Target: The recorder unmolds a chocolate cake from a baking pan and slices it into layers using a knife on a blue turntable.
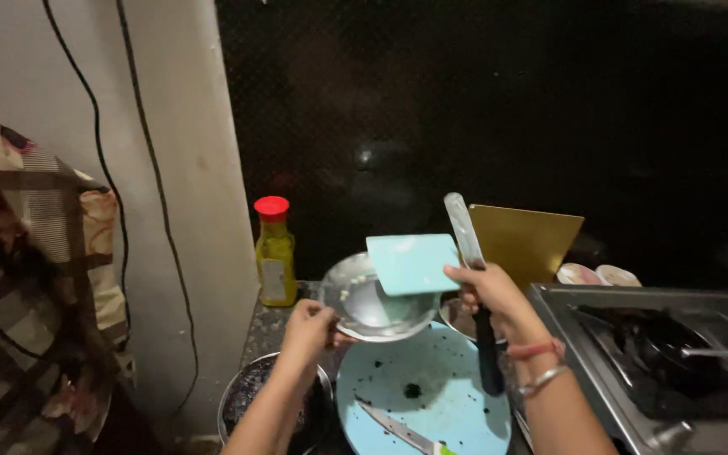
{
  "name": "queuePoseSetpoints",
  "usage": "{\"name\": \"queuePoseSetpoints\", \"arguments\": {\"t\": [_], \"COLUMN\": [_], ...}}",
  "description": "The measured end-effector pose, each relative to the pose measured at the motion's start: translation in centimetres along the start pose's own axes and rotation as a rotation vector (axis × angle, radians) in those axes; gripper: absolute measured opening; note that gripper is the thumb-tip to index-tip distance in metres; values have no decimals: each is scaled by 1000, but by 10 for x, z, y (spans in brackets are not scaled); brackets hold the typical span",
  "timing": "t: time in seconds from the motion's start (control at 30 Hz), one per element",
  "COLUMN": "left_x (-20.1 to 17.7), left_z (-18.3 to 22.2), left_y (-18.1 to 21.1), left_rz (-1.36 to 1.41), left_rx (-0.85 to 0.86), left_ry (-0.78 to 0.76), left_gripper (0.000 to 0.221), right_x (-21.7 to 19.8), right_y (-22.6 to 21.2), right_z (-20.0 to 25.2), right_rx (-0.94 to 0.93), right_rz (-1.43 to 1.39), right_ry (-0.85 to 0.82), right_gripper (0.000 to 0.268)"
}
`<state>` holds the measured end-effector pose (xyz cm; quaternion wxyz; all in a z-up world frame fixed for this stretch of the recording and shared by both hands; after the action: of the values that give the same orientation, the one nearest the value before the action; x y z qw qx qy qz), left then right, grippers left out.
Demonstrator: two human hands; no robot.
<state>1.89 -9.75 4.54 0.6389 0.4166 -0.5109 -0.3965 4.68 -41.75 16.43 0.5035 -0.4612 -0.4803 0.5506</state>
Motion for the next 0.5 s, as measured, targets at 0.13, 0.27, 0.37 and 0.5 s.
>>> {"name": "queuePoseSetpoints", "arguments": {"t": [0.13, 0.27, 0.37, 0.5], "left_x": [55, 95, 116, 131], "left_z": [44, 65, 76, 116], "left_y": [12, 7, 5, 28], "left_rz": [-60, -106, -97, -97], "left_rx": [-51, -36, -29, -130], "left_ry": [-86, -161, -218, -349], "left_gripper": [29, 29, 29, 35], "right_x": [-46, -56, -66, -81], "right_y": [16, 27, 39, 49], "right_z": [55, 103, 121, 133], "right_rx": [46, 76, 112, 131], "right_rz": [117, -39, -104, -130], "right_ry": [181, 175, 165, 125], "right_gripper": [26, 30, 29, 31]}}
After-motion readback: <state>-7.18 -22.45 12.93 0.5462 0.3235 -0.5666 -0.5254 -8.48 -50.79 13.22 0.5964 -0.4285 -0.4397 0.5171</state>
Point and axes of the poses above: each hand's wrist, its own z-axis away from the middle knuckle, its own x-axis out of the palm, y = z × x, the point moved 10 cm from there along -z, towards the middle knuckle, and after that the axes turned 2 degrees about -z, right-handed, at the moved point
